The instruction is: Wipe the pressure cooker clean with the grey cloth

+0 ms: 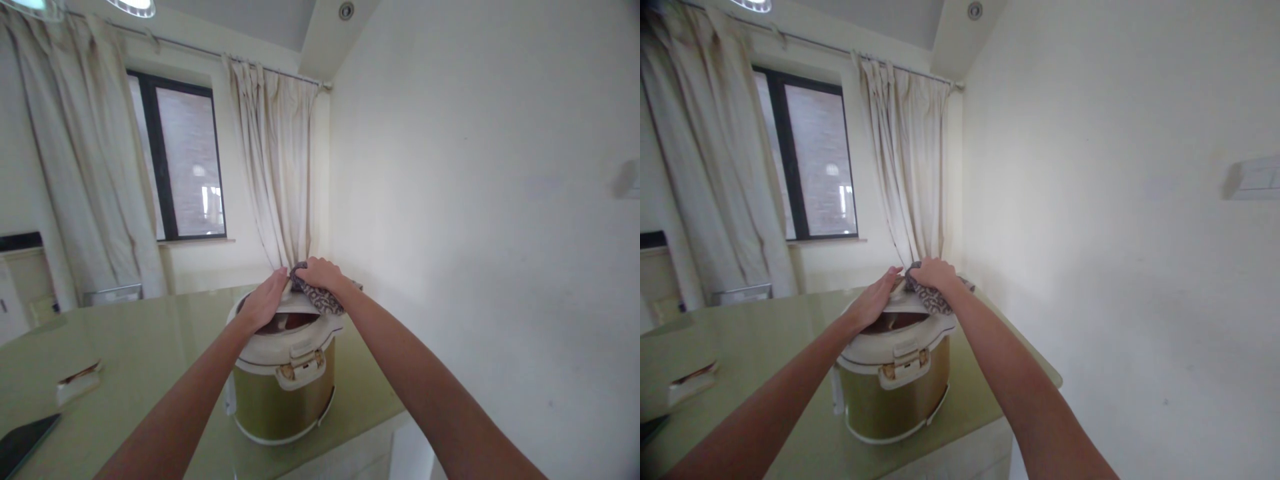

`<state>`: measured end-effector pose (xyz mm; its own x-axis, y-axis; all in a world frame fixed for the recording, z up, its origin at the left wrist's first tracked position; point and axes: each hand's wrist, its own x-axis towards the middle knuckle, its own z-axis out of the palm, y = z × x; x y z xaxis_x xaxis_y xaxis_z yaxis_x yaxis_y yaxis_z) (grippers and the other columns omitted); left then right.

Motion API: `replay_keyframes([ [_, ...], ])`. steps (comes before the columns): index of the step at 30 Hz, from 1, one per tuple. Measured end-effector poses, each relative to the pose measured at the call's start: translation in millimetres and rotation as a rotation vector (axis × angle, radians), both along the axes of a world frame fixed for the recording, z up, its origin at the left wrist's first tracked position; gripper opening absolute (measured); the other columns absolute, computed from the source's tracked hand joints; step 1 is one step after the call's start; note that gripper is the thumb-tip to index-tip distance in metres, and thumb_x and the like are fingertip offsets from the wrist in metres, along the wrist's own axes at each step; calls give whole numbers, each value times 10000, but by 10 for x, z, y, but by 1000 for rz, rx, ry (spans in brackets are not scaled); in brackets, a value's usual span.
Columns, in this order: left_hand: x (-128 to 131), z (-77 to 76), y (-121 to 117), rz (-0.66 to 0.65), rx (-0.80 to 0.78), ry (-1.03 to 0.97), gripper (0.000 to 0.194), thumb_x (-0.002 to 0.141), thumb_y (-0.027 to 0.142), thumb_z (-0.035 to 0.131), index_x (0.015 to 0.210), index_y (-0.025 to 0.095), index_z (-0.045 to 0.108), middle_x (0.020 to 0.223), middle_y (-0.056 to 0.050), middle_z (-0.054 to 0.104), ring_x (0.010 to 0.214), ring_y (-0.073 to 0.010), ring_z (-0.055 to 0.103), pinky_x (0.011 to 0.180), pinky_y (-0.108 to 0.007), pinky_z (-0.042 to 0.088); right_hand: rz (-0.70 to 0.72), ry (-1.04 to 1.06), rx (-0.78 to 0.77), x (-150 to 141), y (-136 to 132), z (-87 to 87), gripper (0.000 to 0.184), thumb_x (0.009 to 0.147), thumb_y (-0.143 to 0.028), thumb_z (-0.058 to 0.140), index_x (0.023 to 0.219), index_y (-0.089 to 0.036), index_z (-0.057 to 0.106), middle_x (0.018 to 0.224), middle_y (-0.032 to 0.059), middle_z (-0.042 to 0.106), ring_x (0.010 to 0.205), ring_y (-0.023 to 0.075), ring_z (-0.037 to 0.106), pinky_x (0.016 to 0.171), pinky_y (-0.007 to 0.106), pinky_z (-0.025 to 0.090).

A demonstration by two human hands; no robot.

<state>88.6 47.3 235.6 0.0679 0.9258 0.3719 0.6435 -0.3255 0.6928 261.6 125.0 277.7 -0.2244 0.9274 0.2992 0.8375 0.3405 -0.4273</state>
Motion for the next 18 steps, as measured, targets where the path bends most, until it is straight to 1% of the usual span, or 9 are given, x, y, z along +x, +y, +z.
replay_keyframes([
  [2,-2,-5,-3,-7,18,15,977,980,777,98,1578,104,478,1655,-144,473,1577,-285,375,1326,-420,183,38,137,-48,37,211,-25,432,854,-486,703,1151,-186,789,1180,146,789,1139,356,714,986,436,541],
  [4,-8,-20,15,-13,48,25,956,987,770,105,1535,114,532,1618,-152,524,1552,-295,417,1318,-434,214,73,218,-50,94,338,-102,365,864,-449,687,1094,-194,813,1092,99,811,1093,322,729,973,397,551],
  [6,-17,-40,42,-16,67,29,938,988,776,106,1471,139,597,1562,-154,585,1516,-307,467,1303,-454,253,101,305,-34,169,393,-219,331,888,-421,651,1078,-211,822,1044,57,818,1074,286,732,978,371,552],
  [8,-23,-56,67,-24,77,30,925,985,787,108,1419,165,638,1528,-150,619,1492,-316,496,1291,-468,278,105,398,0,270,397,-357,333,907,-421,618,1091,-235,823,1052,31,818,1089,264,727,1006,368,544],
  [10,-26,-66,84,-28,88,32,917,982,793,121,1410,172,643,1539,-148,610,1496,-319,491,1288,-467,280,80,487,41,406,372,-488,361,914,-451,600,1102,-237,823,1081,39,816,1111,267,723,1034,388,535],
  [12,-27,-74,96,-34,98,34,912,986,786,135,1415,159,637,1558,-151,592,1507,-318,478,1289,-456,277,28,570,77,577,335,-579,431,916,-503,580,1112,-202,818,1095,80,813,1120,294,723,1039,423,536],
  [14,-30,-81,105,-40,103,37,903,990,776,141,1407,150,641,1549,-155,599,1499,-321,488,1282,-451,289,-49,650,124,767,296,-602,559,941,-576,510,1175,-152,789,1144,126,800,1149,318,713,1040,456,537],
  [16,-33,-87,112,-38,105,38,885,990,774,148,1384,167,658,1518,-148,629,1470,-330,520,1267,-457,313,-110,811,240,932,254,-561,669,967,-637,435,1268,-120,734,1238,154,770,1192,319,693,1052,462,531],
  [18,-36,-89,116,-30,105,38,863,990,777,154,1352,194,678,1483,-138,659,1437,-341,552,1249,-472,339,-72,966,379,1020,197,-491,682,966,-674,460,1309,-137,703,1304,143,746,1211,303,681,1073,448,518],
])
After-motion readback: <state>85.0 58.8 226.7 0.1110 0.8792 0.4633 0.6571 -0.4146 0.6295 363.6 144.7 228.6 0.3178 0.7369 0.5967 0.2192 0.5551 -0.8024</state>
